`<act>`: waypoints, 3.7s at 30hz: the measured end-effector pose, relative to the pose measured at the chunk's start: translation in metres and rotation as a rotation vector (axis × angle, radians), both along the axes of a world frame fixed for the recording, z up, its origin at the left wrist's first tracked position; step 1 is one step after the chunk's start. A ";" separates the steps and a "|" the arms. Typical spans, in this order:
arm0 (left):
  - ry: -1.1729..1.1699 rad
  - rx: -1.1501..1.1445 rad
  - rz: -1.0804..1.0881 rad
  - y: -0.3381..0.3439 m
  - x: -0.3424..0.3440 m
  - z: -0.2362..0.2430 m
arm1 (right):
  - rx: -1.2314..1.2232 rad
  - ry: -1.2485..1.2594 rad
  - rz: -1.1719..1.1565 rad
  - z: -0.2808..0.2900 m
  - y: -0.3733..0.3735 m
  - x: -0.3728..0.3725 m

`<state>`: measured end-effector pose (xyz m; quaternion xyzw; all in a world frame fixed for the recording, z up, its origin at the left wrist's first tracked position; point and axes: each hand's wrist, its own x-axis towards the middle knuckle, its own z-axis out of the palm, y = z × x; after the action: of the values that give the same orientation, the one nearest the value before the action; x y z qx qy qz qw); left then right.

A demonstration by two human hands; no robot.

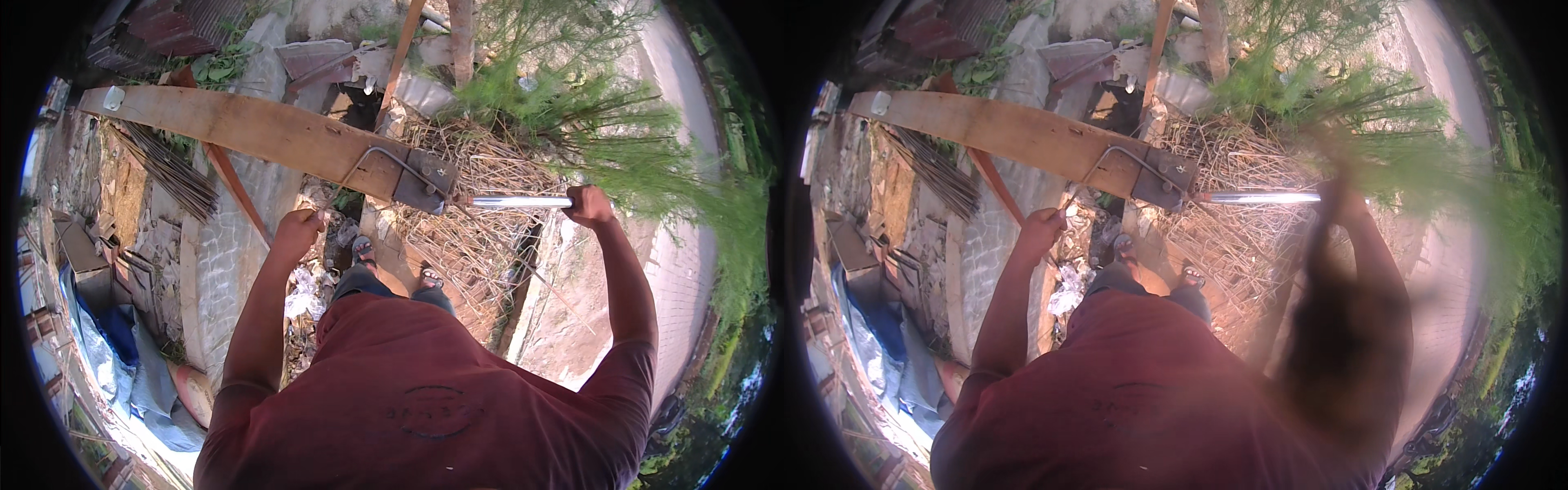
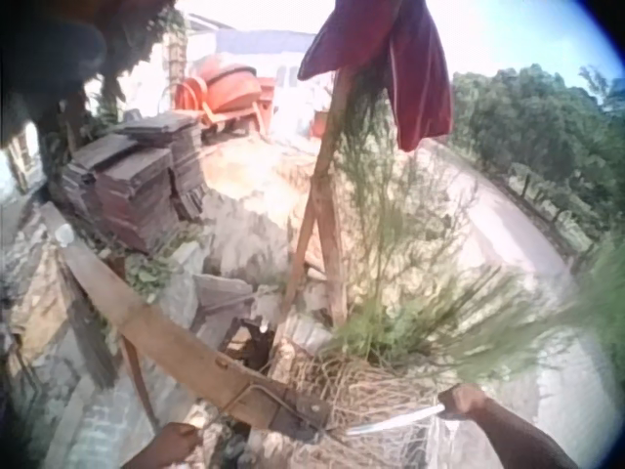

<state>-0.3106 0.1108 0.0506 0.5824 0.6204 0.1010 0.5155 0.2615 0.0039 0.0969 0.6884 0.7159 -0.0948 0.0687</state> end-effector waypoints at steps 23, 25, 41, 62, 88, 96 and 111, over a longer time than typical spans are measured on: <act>0.029 -0.067 0.087 -0.004 0.009 0.021 | 0.083 -0.178 0.263 -0.019 0.130 0.000; 0.036 -0.074 0.076 -0.002 0.010 0.023 | 0.029 -0.157 0.258 -0.010 0.135 -0.001; 0.355 0.841 0.070 -0.063 0.032 0.004 | 0.140 -0.229 0.061 0.009 0.094 -0.016; 0.240 0.421 -0.265 -0.377 0.162 -0.030 | 0.389 -0.002 -0.385 -0.033 -0.085 -0.085; 0.585 0.554 0.104 -0.314 -0.027 -0.004 | -0.344 0.926 -0.386 -0.037 -0.196 -0.141; 0.671 0.589 0.107 -0.258 -0.072 0.006 | -0.374 1.515 -0.637 -0.055 -0.225 -0.240; 0.463 0.674 0.366 -0.196 -0.149 0.018 | -0.480 1.383 -0.745 -0.033 -0.214 -0.210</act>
<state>-0.4594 -0.0856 0.0689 0.6056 0.7449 0.2539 0.1180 0.0514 -0.2100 0.0640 0.6337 0.2810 -0.6647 -0.2786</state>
